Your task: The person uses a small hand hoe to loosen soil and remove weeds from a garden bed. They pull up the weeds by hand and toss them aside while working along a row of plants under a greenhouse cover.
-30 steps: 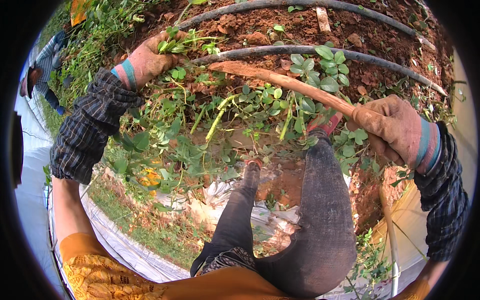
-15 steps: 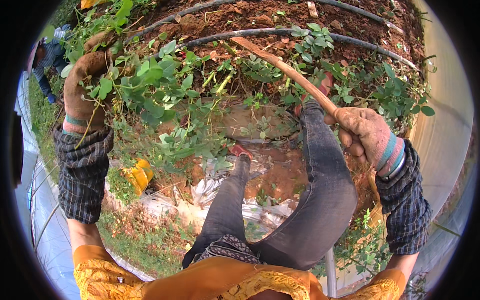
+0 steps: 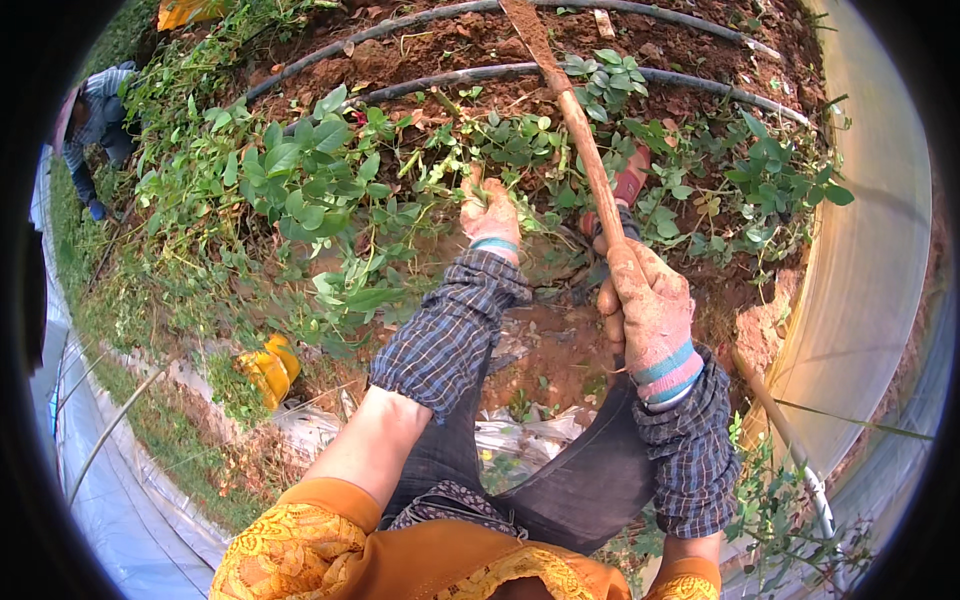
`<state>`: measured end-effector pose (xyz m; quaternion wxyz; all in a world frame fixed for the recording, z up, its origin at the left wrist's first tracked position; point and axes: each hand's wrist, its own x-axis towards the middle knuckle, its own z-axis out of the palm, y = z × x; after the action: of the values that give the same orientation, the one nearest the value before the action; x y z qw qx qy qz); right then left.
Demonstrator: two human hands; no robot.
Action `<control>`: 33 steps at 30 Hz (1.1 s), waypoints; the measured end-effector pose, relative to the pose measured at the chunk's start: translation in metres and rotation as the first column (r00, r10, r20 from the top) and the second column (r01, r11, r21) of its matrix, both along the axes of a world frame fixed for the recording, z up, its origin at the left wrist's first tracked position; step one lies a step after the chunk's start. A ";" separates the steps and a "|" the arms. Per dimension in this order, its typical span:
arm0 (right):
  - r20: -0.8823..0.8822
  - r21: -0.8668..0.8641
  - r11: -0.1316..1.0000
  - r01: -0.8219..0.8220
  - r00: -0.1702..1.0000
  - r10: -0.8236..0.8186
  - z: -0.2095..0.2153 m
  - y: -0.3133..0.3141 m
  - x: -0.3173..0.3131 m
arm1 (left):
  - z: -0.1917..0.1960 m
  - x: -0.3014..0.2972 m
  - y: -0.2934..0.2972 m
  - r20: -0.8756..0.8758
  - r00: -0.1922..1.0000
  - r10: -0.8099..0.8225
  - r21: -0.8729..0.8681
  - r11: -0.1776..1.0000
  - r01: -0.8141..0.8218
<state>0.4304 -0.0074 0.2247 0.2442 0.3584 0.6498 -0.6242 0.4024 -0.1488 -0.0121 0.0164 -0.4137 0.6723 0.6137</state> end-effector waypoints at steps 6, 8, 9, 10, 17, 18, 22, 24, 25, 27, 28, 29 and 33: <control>0.043 -0.040 0.999 0.027 0.999 -0.025 0.002 0.020 -0.020 | -0.035 -0.091 -0.020 0.877 0.074 -0.475 -0.049 0.064 0.997; 0.069 -0.086 0.996 0.030 0.997 -0.024 0.007 0.027 -0.029 | -0.024 -0.110 -0.024 0.931 -0.163 -0.326 0.100 -0.202 0.974; 0.089 -0.100 0.994 0.039 0.996 -0.030 0.011 0.030 -0.034 | -0.019 -0.116 -0.026 0.899 -0.069 -0.432 0.082 0.011 0.997; 0.088 -0.094 0.995 0.025 0.996 -0.017 0.014 0.033 -0.038 | -0.014 -0.119 -0.028 0.914 -0.116 -0.390 0.086 -0.095 0.992; 0.081 -0.098 0.995 0.012 0.997 -0.004 0.029 0.052 -0.055 | -0.012 -0.129 -0.038 0.918 0.022 -0.396 0.041 0.151 0.988; 0.079 -0.103 0.994 0.028 0.997 -0.020 0.030 0.054 -0.055 | -0.014 -0.130 -0.039 0.933 -0.102 -0.345 0.067 -0.113 0.991; 0.062 -0.096 0.995 0.030 0.998 -0.025 0.035 0.060 -0.057 | -0.018 -0.135 -0.043 0.908 -0.124 -0.399 0.123 -0.027 0.992; 0.050 -0.103 0.994 0.024 0.999 -0.019 0.036 0.062 -0.058 | -0.019 -0.135 -0.046 0.905 -0.059 -0.421 0.103 0.083 0.991; 0.053 -0.092 0.995 0.022 0.998 -0.018 0.037 0.062 -0.058 | -0.019 -0.135 -0.048 0.900 -0.046 -0.433 0.099 0.103 0.990; 0.060 -0.086 0.996 0.020 0.998 -0.015 0.037 0.062 -0.060 | -0.019 -0.135 -0.051 0.888 -0.057 -0.456 0.122 0.114 0.986; 0.062 -0.077 0.997 0.017 0.998 -0.012 0.038 0.061 -0.060 | -0.019 -0.135 -0.051 0.882 -0.066 -0.466 0.133 0.113 0.985; 0.062 -0.089 0.996 0.021 0.998 -0.016 0.038 0.060 -0.060 | -0.019 -0.136 -0.053 0.878 -0.073 -0.473 0.143 0.113 0.983; 0.060 -0.124 0.992 0.037 0.998 -0.030 0.039 0.054 -0.060 | -0.013 -0.140 -0.055 0.860 -0.086 -0.502 0.169 0.122 0.978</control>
<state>0.3700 0.0466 0.2639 0.2744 0.3715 0.5960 -0.6569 0.2624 -0.2034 -0.0248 0.5503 -0.1170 0.8267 0.0040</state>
